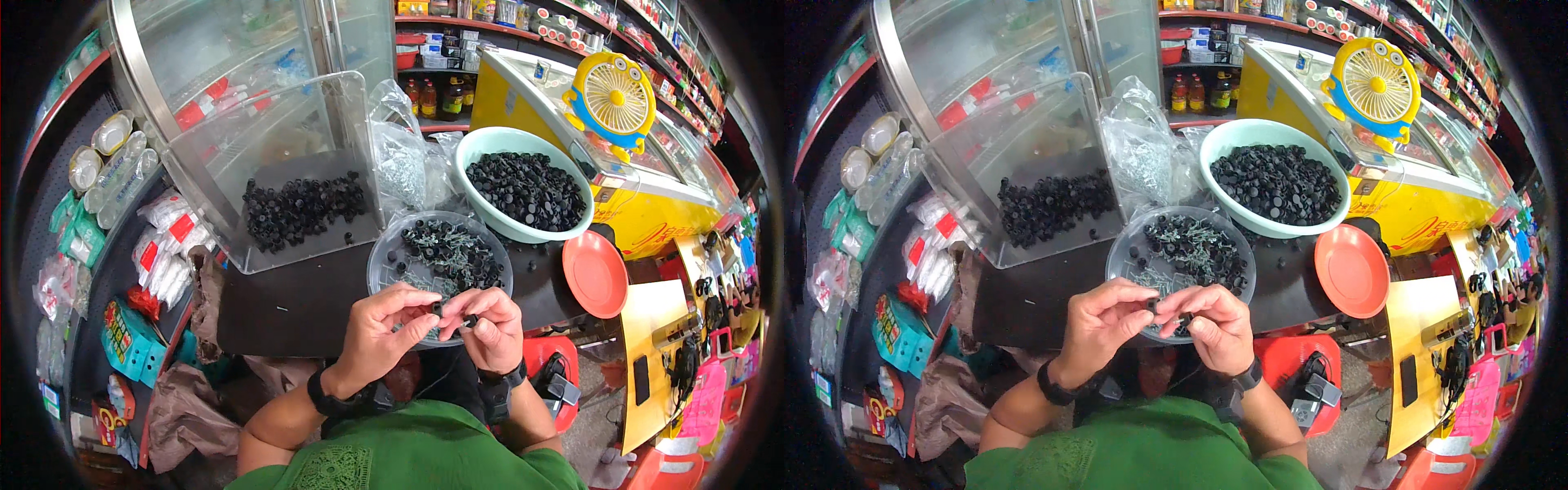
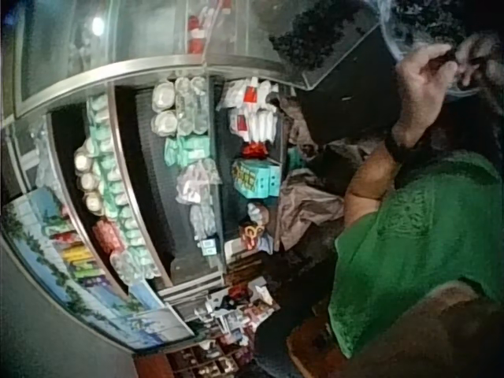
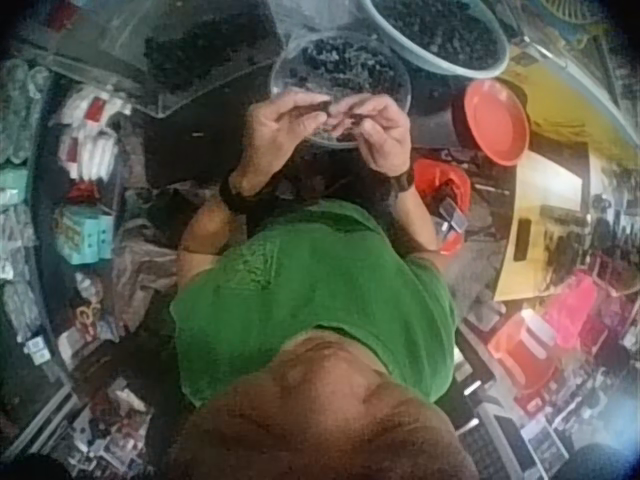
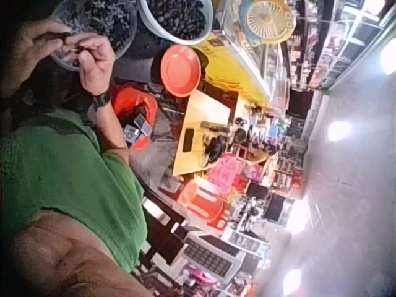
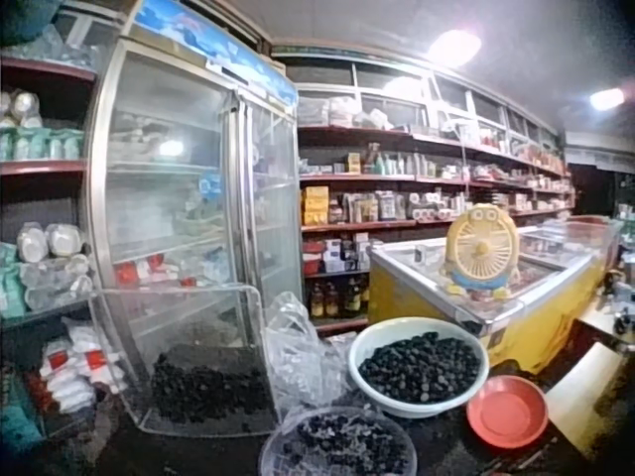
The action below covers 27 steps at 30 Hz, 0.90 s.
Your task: Assembling black plastic fasteners by inserting metal studs into them.
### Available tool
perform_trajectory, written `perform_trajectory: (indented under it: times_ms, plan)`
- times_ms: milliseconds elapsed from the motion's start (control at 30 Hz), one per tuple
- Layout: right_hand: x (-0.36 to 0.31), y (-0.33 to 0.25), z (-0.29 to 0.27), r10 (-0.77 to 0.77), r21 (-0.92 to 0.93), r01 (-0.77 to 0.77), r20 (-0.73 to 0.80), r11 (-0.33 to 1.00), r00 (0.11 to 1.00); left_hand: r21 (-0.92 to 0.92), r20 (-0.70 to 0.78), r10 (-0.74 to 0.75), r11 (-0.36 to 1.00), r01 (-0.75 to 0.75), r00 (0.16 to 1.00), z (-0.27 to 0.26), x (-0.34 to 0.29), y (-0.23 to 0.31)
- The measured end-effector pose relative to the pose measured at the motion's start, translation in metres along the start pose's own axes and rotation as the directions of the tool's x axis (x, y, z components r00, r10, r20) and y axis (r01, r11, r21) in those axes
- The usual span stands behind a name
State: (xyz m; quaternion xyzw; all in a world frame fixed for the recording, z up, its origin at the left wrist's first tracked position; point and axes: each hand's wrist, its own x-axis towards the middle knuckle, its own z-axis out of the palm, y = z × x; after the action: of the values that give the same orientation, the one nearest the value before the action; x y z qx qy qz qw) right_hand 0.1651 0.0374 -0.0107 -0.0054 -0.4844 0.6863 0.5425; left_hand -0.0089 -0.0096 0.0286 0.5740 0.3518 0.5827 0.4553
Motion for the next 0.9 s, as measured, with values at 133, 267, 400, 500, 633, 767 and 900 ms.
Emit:
perform_trajectory:
  times_ms: [133, 267, 400, 500, 633, 767, 900]
  plan:
    - [0.0, 0.003, 0.005, 0.027, 0.151, -0.024, -0.015, 0.988, 1.0, 0.079, 0.016, 0.05, 0.996, -0.051, 0.999, -0.001, -0.002, 0.002]
    - [0.0, 0.001, 0.008, 0.059, 0.201, -0.052, -0.032, 0.978, 0.998, 0.007, 0.031, 0.086, 0.996, -0.086, 0.996, -0.003, -0.006, -0.003]
    - [-0.003, -0.006, 0.017, 0.092, 0.041, -0.089, -0.082, 0.995, 0.992, -0.078, 0.037, 0.044, 0.996, -0.041, 0.998, -0.004, -0.008, -0.004]
    - [-0.005, -0.008, 0.021, 0.092, -0.09, -0.101, -0.103, 0.991, 0.99, -0.134, 0.038, -0.004, 0.991, 0.009, 0.999, -0.005, -0.009, -0.005]
    - [-0.005, -0.012, 0.03, 0.067, -0.173, -0.091, -0.142, 0.981, 0.988, -0.15, 0.049, -0.025, 0.988, 0.032, 0.999, -0.007, -0.01, -0.008]
    - [-0.007, -0.017, 0.036, 0.085, -0.204, -0.121, -0.178, 0.971, 0.98, -0.278, 0.062, -0.087, 0.955, 0.101, 0.994, -0.005, -0.01, -0.01]
    - [-0.01, -0.02, 0.038, 0.078, -0.203, -0.115, -0.183, 0.972, 0.98, -0.342, 0.075, -0.086, 0.934, 0.106, 0.994, -0.003, -0.009, -0.012]
